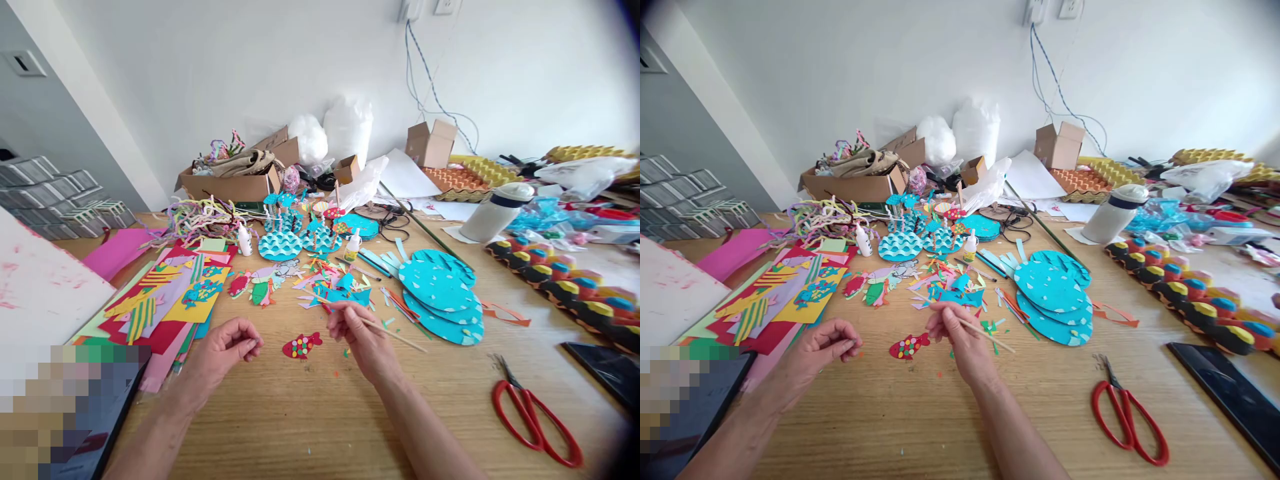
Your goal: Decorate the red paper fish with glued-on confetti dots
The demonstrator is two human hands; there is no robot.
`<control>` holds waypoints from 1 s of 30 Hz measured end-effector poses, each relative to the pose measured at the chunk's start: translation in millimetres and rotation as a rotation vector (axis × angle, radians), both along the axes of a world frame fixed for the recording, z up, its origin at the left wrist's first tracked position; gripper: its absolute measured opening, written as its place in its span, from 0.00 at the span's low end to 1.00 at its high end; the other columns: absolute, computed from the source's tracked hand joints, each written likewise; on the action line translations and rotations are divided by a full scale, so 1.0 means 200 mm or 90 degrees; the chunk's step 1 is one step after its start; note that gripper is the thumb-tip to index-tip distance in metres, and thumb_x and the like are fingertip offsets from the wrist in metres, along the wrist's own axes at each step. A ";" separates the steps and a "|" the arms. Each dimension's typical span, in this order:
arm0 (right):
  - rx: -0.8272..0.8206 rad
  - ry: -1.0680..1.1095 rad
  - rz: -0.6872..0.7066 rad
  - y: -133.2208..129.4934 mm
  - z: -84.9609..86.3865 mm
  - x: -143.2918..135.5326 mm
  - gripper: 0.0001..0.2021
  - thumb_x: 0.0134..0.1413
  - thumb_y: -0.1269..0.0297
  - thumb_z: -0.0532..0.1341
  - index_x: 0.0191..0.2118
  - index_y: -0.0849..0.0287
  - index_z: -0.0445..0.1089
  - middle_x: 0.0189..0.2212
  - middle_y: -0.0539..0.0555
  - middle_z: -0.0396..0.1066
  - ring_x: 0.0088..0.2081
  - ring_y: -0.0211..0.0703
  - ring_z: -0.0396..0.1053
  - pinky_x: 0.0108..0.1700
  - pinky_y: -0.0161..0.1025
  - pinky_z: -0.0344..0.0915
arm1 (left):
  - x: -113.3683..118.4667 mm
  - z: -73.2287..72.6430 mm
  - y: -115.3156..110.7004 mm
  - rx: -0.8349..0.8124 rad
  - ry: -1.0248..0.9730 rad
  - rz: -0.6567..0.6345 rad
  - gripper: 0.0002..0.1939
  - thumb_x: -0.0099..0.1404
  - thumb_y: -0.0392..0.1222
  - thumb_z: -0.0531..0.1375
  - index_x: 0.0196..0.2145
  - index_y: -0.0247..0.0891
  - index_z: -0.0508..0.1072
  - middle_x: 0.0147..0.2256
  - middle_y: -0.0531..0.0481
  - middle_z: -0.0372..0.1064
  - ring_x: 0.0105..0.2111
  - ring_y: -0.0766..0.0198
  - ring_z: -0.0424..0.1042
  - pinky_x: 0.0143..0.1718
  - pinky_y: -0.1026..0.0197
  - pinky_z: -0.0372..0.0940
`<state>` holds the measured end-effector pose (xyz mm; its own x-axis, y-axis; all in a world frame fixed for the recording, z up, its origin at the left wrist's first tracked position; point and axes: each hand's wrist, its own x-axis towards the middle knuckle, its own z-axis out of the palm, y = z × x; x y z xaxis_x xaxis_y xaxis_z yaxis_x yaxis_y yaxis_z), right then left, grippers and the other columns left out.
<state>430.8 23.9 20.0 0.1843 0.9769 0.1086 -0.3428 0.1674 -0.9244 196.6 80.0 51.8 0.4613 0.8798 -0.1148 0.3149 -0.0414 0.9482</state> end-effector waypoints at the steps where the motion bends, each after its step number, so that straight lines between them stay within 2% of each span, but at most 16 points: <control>1: -0.002 -0.011 0.012 -0.01 0.00 -0.02 0.11 0.54 0.57 0.57 0.36 0.59 0.70 0.25 0.52 0.69 0.25 0.36 0.65 0.27 0.34 0.59 | 0.01 0.01 -0.01 0.020 -0.005 0.000 0.07 0.54 0.44 0.55 0.26 0.37 0.67 0.24 0.53 0.67 0.25 0.66 0.66 0.26 0.66 0.62; 3: -0.013 -0.037 0.033 -0.02 0.02 -0.08 0.09 0.51 0.58 0.59 0.33 0.59 0.70 0.26 0.52 0.70 0.27 0.37 0.66 0.29 0.34 0.60 | 0.01 0.03 -0.02 0.105 -0.011 -0.004 0.06 0.55 0.43 0.55 0.26 0.38 0.68 0.28 0.50 0.68 0.28 0.65 0.67 0.29 0.64 0.64; 7: -0.064 -0.111 0.075 -0.06 0.10 -0.19 0.11 0.47 0.56 0.61 0.27 0.60 0.69 0.22 0.50 0.69 0.25 0.36 0.64 0.28 0.33 0.59 | 0.01 0.06 -0.05 0.413 -0.001 -0.006 0.04 0.57 0.37 0.56 0.29 0.42 0.71 0.33 0.50 0.66 0.33 0.64 0.67 0.33 0.65 0.64; 10: -0.070 -0.140 0.101 -0.08 0.17 -0.25 0.13 0.47 0.54 0.60 0.25 0.61 0.69 0.20 0.50 0.67 0.23 0.34 0.61 0.26 0.31 0.57 | 0.02 0.10 -0.08 0.608 0.028 -0.029 0.11 0.58 0.31 0.55 0.34 0.46 0.72 0.31 0.53 0.64 0.31 0.67 0.67 0.30 0.68 0.63; 12: -0.070 -0.121 0.126 -0.10 0.20 -0.27 0.14 0.47 0.53 0.60 0.27 0.62 0.69 0.20 0.50 0.66 0.23 0.33 0.60 0.25 0.31 0.56 | 0.03 0.12 -0.10 0.674 0.043 -0.052 0.14 0.58 0.29 0.55 0.37 0.47 0.72 0.31 0.54 0.64 0.31 0.68 0.67 0.30 0.69 0.62; 17: -0.064 -0.083 0.155 -0.11 0.25 -0.29 0.16 0.46 0.51 0.59 0.27 0.62 0.68 0.21 0.50 0.64 0.23 0.33 0.60 0.24 0.30 0.56 | 0.07 0.16 -0.10 0.711 0.038 -0.086 0.13 0.59 0.29 0.54 0.37 0.46 0.71 0.31 0.53 0.63 0.31 0.69 0.66 0.29 0.70 0.63; 21: -0.080 -0.073 0.158 -0.10 0.26 -0.29 0.15 0.45 0.52 0.60 0.26 0.62 0.67 0.21 0.49 0.63 0.22 0.32 0.60 0.23 0.29 0.56 | 0.09 0.17 -0.11 0.726 0.027 -0.098 0.13 0.59 0.29 0.54 0.36 0.45 0.71 0.29 0.54 0.63 0.30 0.69 0.66 0.28 0.70 0.63; 30: -0.099 -0.068 0.156 -0.08 0.22 -0.29 0.10 0.44 0.59 0.61 0.25 0.61 0.64 0.17 0.46 0.62 0.19 0.30 0.58 0.21 0.28 0.55 | 0.12 0.19 -0.12 0.729 0.012 -0.100 0.13 0.60 0.30 0.53 0.35 0.47 0.72 0.26 0.54 0.65 0.28 0.69 0.68 0.27 0.70 0.64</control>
